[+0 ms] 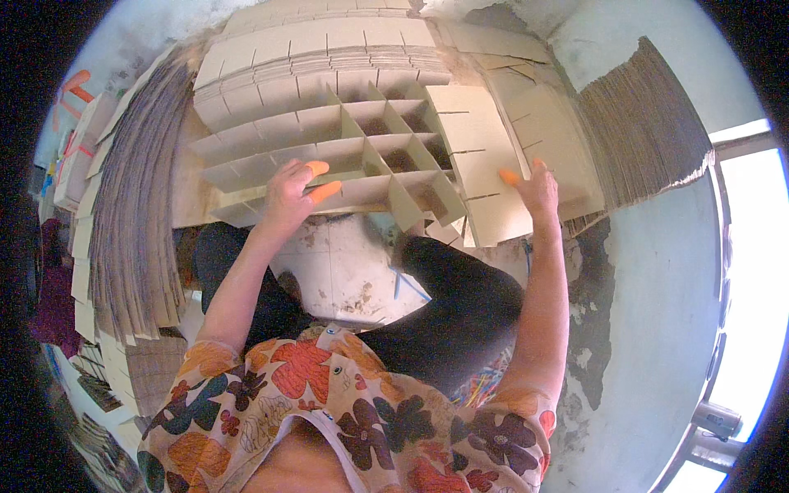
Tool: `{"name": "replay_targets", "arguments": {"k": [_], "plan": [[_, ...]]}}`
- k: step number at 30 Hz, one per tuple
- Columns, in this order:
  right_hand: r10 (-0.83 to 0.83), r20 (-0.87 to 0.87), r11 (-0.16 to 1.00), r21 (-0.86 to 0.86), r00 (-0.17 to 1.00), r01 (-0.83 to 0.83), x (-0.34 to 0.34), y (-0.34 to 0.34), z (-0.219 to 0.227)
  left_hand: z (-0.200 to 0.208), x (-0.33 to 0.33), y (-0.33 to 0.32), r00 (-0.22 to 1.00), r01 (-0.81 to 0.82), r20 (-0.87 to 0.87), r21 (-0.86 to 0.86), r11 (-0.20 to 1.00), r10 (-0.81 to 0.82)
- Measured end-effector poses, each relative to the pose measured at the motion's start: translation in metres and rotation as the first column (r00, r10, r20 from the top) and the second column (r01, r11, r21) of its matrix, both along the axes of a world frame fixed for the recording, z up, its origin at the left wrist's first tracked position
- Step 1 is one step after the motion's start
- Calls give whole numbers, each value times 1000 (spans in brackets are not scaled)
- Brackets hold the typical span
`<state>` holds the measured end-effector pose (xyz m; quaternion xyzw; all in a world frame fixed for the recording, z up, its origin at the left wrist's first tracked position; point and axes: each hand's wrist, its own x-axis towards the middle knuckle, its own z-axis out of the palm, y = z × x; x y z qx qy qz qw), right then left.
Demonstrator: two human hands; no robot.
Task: The person sits on the floor and repeatedly folds pre-cut cardboard sheets into multi-compartment dividers. They insert each finished divider into a stack and continue the process with new sheets.
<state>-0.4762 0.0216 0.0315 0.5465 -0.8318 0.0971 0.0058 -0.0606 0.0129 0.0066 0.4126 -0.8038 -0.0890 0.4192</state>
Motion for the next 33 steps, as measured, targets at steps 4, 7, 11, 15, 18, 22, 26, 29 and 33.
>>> {"name": "replay_targets", "arguments": {"k": [4,7,11,15,18,22,26,29,33], "plan": [[-5,513,998,-53,858,38,-20,-2,-15,3,5,2,998,-33,53,48,998,30],[-36,746,997,-21,664,78,-19,-2,-8,3,8,4,999,-40,38,47,998,38],[-45,787,991,-44,616,129,-18,2,-2,-3,10,4,999,-41,24,71,997,40],[-13,840,963,-134,543,232,-25,7,6,-5,11,4,998,-63,-9,97,993,64],[114,830,927,-287,545,242,-35,9,20,-4,19,5,996,-89,-22,92,992,91],[166,605,841,-499,779,208,1,8,73,-7,36,5,996,-88,-4,62,994,89],[415,682,859,-511,602,-12,81,5,107,1,43,10,991,-80,111,87,993,70],[556,569,808,-542,606,-231,133,-10,98,-9,47,6,986,-42,165,125,991,21],[606,494,790,-466,624,-398,193,-19,94,-24,48,5,993,-11,117,109,994,-2]]}}
